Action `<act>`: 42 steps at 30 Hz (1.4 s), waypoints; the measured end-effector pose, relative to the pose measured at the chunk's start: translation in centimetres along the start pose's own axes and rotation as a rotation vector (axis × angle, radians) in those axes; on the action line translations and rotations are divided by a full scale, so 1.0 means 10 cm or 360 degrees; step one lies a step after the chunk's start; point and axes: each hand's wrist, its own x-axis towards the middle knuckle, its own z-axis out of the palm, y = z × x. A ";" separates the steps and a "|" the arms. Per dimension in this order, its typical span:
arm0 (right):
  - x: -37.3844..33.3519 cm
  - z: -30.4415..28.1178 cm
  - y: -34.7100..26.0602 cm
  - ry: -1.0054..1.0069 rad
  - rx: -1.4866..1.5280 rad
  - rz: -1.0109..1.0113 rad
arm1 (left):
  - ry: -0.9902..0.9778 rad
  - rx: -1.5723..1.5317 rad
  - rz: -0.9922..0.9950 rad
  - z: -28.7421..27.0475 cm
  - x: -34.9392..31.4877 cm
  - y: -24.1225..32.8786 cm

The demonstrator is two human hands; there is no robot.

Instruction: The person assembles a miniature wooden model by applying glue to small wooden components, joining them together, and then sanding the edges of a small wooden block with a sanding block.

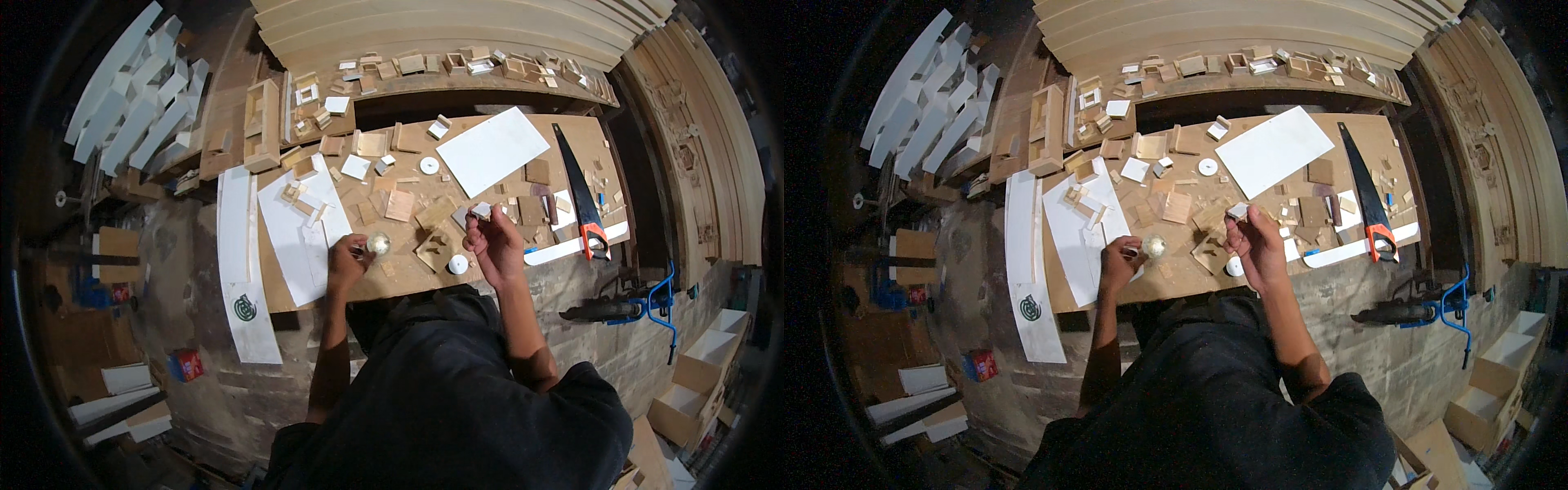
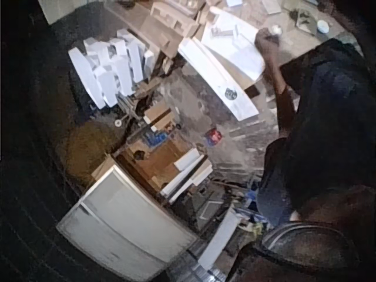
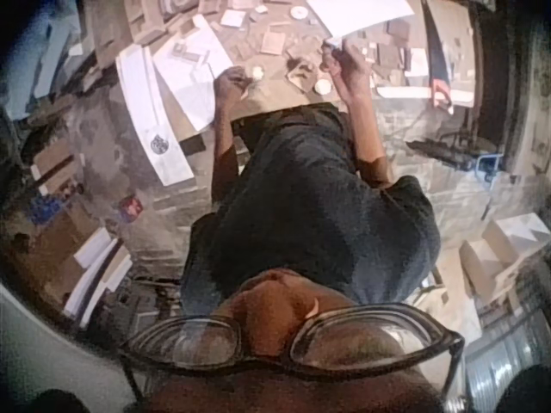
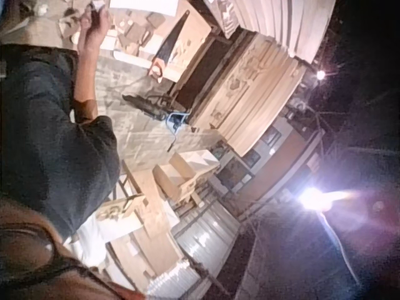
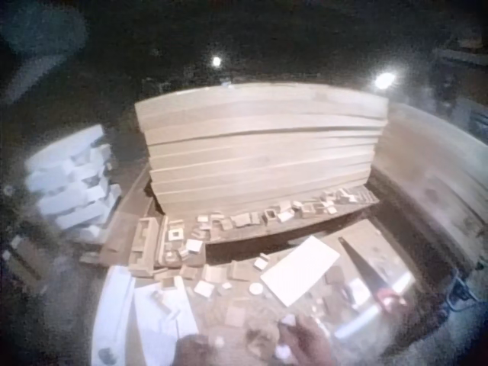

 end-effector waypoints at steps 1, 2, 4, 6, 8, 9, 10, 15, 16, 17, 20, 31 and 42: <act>0.00 0.00 0.00 0.0006 -0.0001 0.0006 | -0.0050 0.0010 0.0029 0.08 -0.01 -0.07; 0.01 -0.01 0.01 0.0014 -0.0005 0.0011 | -0.0025 0.0197 0.0157 0.20 0.03 -0.04; 0.03 -0.01 0.03 0.0033 -0.0014 0.0032 | -0.0012 0.0383 0.0295 0.37 0.11 0.04; 0.04 0.00 0.07 0.0057 -0.0021 0.0063 | 0.0101 0.0438 0.0476 0.49 0.14 0.05; 0.07 0.02 0.12 0.0031 0.0001 0.0104 | 0.0065 0.0504 0.0520 0.55 0.18 0.00; 0.09 0.05 0.13 0.0015 0.0012 0.0124 | 0.0050 0.0538 0.0543 0.58 0.21 -0.05; 0.09 0.08 0.15 0.0072 0.0070 0.0133 | 0.0093 0.0555 0.0582 0.61 0.22 -0.09; 0.15 0.05 0.15 0.0052 0.0091 0.0162 | 0.0283 0.0503 0.0722 0.76 0.24 -0.26; 0.17 0.03 0.15 0.0054 0.0090 0.0158 | 0.0305 0.0539 0.0741 0.77 0.24 -0.27; 0.18 0.01 0.15 0.0061 0.0092 0.0156 | 0.0323 0.0576 0.0758 0.77 0.24 -0.25; 0.21 -0.01 0.12 0.0088 0.0101 0.0133 | 0.0284 0.0577 0.0709 0.75 0.25 -0.23; 0.29 -0.05 0.13 0.0057 0.0108 0.0152 | 0.0457 0.0528 0.0290 0.47 0.13 0.00; 0.12 0.38 -0.02 -0.0248 -0.0084 0.0019 | 0.0492 -0.1025 0.0231 -0.45 -0.30 2.25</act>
